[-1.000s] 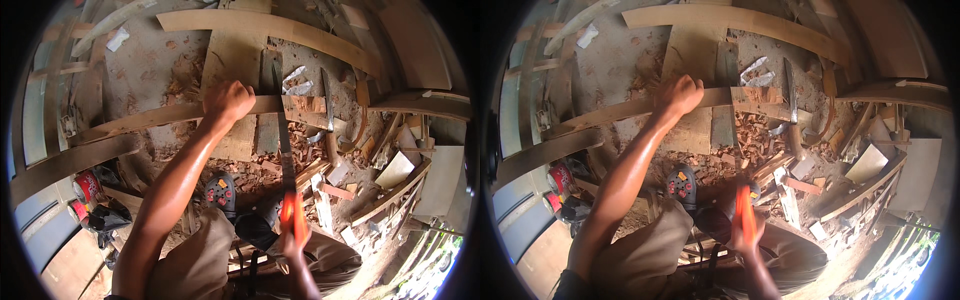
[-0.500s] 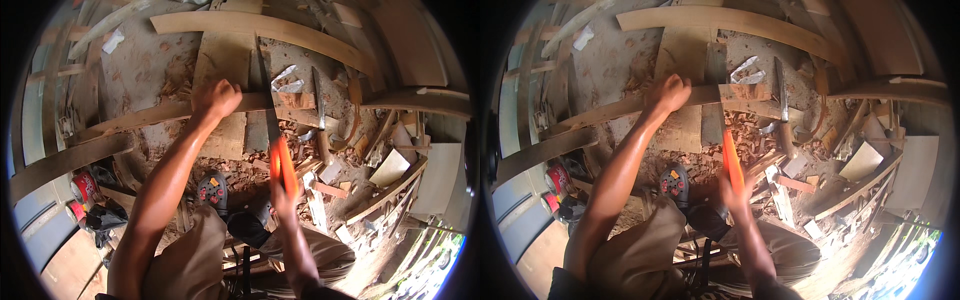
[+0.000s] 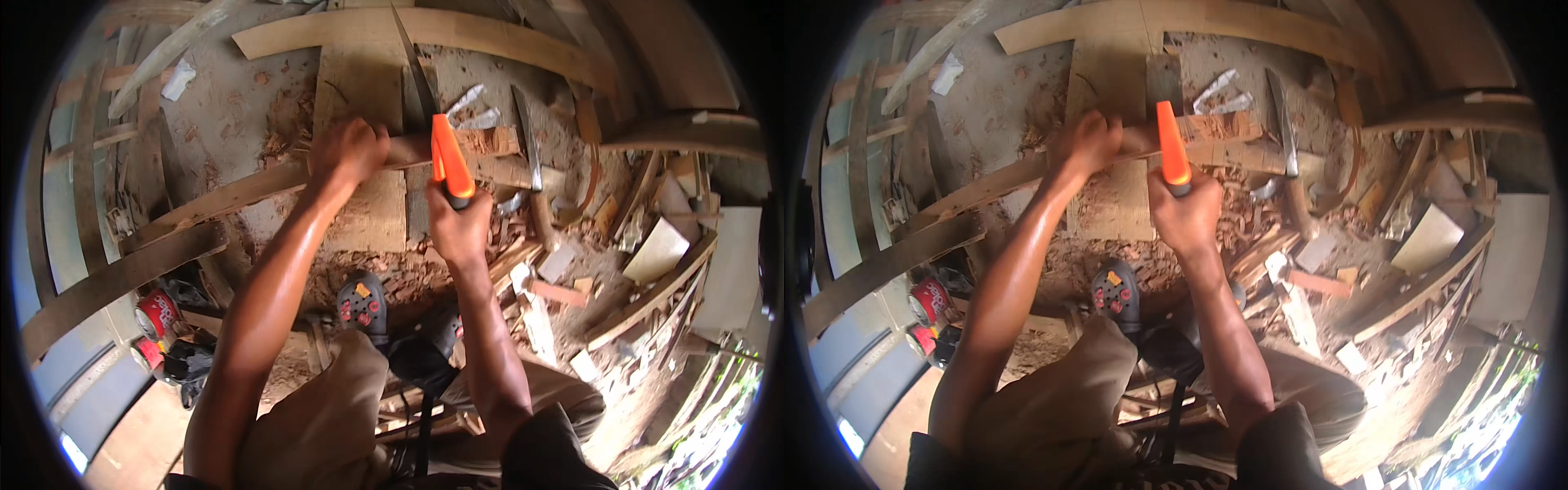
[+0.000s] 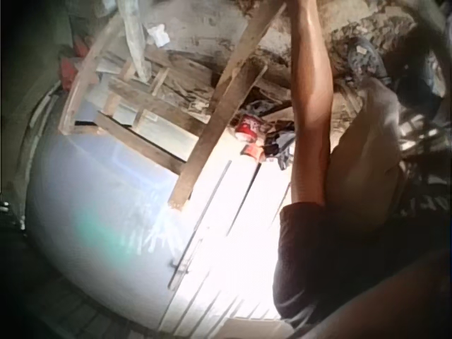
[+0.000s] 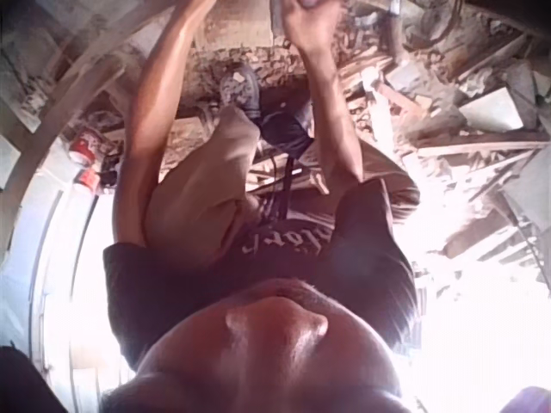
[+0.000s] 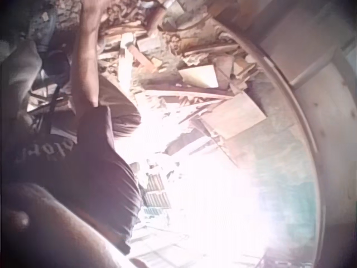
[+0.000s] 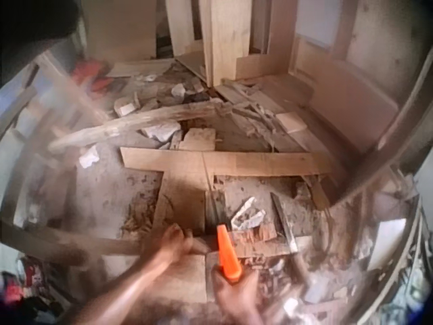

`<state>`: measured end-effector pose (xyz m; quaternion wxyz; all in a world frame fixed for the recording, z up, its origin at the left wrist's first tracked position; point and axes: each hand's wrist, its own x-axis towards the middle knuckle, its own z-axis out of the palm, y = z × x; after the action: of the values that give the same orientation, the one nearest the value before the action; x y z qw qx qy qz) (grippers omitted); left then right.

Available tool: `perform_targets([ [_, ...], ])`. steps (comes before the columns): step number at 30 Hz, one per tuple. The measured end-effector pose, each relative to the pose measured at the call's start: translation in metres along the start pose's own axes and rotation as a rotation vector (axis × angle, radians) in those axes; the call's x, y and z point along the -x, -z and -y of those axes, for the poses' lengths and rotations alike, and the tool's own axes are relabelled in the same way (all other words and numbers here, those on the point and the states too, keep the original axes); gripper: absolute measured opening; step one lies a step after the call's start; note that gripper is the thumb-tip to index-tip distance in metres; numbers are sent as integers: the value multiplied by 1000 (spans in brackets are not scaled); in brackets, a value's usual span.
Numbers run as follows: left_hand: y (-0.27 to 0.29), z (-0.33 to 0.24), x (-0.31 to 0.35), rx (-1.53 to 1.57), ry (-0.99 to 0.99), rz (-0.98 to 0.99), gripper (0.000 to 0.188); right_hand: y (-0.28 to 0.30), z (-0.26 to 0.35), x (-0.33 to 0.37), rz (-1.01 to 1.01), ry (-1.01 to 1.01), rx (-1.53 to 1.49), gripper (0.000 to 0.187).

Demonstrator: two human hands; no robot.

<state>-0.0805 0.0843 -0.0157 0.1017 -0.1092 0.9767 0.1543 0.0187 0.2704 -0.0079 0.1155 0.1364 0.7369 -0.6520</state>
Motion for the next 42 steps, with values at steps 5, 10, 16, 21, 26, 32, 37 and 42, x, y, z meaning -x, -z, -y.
perform_targets([
  [5, 11, -1, -8, -27, 122, 260, 48, 78, -90, 189, 150, 226, -69, 46],
  [10, -1, 4, -6, 15, 79, 18, 47, 49, -29, 79, 98, -77, 128, 24],
  [16, 2, -6, -4, -36, 66, 199, 49, 48, -37, 85, 86, 463, 520, 24],
  [21, 22, -15, 3, -56, 157, 209, 52, 85, -29, 137, 79, -48, -18, 15],
  [26, 5, -10, -10, 45, 10, 138, 46, -1, 7, -6, -10, 19, 75, 17],
  [32, 23, -5, 13, 39, 50, 203, 46, 106, -55, 183, 169, 86, -72, 54],
  [37, -10, 4, -3, 58, -7, 28, 37, 9, 8, -6, 31, -128, -23, 17],
  [42, 4, -8, -4, 48, 33, 185, 42, 49, -54, 107, 56, 168, -32, 14],
])
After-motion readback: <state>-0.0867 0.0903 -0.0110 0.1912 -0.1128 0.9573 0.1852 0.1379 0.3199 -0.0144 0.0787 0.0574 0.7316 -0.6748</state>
